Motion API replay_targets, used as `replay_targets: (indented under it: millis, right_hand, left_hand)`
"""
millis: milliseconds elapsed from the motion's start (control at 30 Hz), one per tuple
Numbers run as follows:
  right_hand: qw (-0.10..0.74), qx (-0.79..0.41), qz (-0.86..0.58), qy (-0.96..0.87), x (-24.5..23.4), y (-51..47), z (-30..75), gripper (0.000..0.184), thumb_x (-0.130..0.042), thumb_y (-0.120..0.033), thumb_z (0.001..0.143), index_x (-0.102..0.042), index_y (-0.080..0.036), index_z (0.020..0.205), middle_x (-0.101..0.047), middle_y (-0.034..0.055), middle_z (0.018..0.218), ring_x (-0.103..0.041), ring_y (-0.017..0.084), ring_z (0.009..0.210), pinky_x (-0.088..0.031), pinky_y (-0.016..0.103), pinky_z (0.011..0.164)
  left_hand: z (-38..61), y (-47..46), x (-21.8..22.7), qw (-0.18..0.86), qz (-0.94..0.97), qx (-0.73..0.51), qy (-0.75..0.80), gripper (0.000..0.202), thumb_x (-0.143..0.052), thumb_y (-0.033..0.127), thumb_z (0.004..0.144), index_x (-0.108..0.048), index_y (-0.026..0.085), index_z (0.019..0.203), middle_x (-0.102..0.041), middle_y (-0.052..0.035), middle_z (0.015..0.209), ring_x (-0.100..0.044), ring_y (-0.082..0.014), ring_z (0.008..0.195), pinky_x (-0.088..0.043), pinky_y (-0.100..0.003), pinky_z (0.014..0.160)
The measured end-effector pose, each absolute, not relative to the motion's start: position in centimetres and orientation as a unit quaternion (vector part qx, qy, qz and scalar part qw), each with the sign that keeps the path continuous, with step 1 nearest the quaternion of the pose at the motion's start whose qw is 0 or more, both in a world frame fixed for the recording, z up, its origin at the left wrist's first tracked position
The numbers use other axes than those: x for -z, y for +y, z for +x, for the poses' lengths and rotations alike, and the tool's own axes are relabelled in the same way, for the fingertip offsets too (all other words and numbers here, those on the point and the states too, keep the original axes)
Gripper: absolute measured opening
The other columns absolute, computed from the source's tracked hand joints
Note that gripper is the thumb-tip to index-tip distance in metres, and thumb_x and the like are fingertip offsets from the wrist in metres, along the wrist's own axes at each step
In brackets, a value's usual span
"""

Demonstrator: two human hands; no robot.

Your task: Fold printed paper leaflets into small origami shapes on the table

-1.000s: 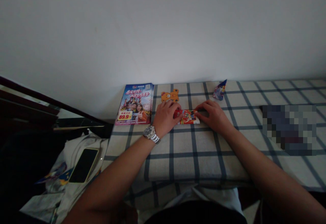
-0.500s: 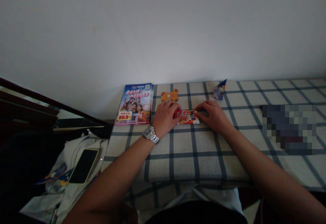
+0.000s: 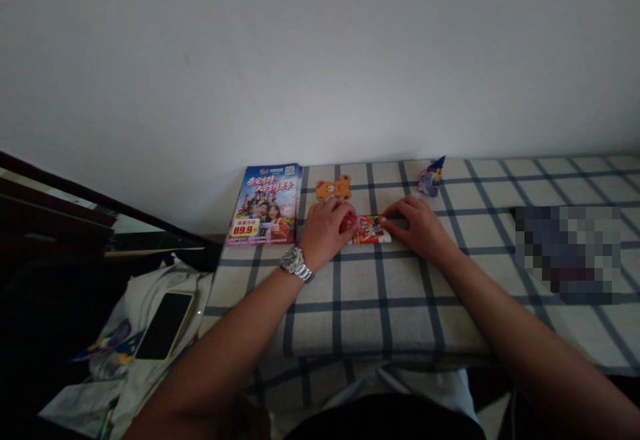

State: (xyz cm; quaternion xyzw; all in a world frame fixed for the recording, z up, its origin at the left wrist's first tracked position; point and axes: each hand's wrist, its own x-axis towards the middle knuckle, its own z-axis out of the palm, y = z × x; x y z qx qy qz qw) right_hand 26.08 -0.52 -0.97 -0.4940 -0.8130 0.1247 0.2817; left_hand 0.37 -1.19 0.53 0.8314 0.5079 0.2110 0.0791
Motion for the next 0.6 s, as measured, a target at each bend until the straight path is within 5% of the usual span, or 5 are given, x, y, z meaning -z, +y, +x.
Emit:
replay_targets:
  millis: [600]
  right_hand:
    - [0.279,-0.115,-0.494,-0.816,0.7,-0.82,26.04,0.013,-0.07,-0.035,0.096,-0.076,-0.023,0.099,-0.068,0.0092,0.101,-0.064,0.029,0.096,-0.053,0.047,0.088]
  left_hand:
    - [0.38,-1.12,-0.4,0.076,0.831,-0.219,0.505,0.021,-0.074,0.037,0.094,-0.066,0.024,0.108,-0.062,-0.0055,0.108,-0.06,-0.0272,0.106,-0.047,-0.043,0.094]
